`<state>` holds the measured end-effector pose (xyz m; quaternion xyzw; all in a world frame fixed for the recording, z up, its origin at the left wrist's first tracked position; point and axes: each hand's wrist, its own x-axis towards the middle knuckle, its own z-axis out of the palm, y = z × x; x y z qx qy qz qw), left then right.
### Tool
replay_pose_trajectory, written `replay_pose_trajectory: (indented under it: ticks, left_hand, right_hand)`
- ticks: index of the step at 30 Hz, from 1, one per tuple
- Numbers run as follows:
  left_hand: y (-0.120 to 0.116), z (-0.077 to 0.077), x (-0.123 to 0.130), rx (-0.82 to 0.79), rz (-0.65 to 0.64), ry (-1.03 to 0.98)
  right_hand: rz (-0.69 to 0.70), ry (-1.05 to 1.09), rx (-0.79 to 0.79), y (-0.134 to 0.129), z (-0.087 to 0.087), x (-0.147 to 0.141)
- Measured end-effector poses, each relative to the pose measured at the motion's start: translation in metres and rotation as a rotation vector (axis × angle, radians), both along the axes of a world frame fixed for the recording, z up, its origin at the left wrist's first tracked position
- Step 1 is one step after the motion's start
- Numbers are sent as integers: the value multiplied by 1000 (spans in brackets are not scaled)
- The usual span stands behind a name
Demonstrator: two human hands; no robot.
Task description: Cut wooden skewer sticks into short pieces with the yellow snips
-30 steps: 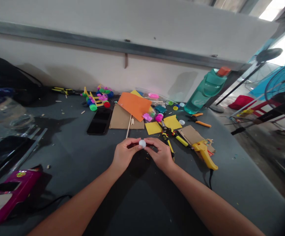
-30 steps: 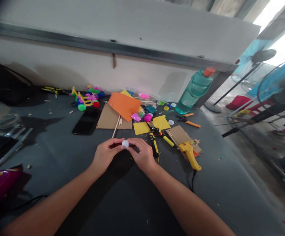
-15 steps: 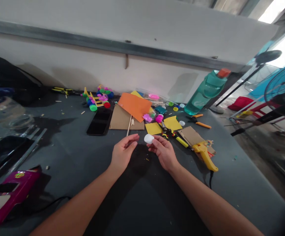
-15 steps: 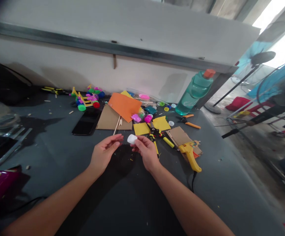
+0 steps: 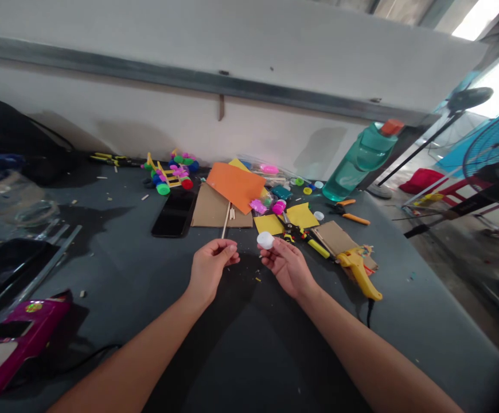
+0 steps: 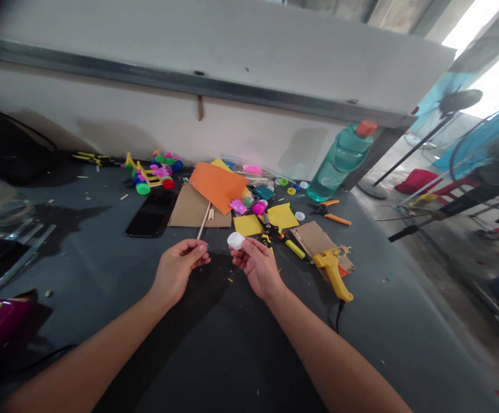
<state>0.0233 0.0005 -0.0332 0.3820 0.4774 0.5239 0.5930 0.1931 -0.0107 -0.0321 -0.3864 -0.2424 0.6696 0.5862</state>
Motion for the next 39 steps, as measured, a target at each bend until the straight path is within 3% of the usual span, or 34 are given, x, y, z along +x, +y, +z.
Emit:
replay_pose_trajectory:
  ticks: [17,32,39]
  left_hand:
    - [-1,0,1,53,-52,78]
    - [-6,2,2,206,-232,336]
    - [-6,4,3,171,-262,347]
  right_hand:
    - [-2,41,-36,1,-2,3]
    - [95,-199,-48,-5,4,-10]
    - [158,-239,-19,-5,3,-10]
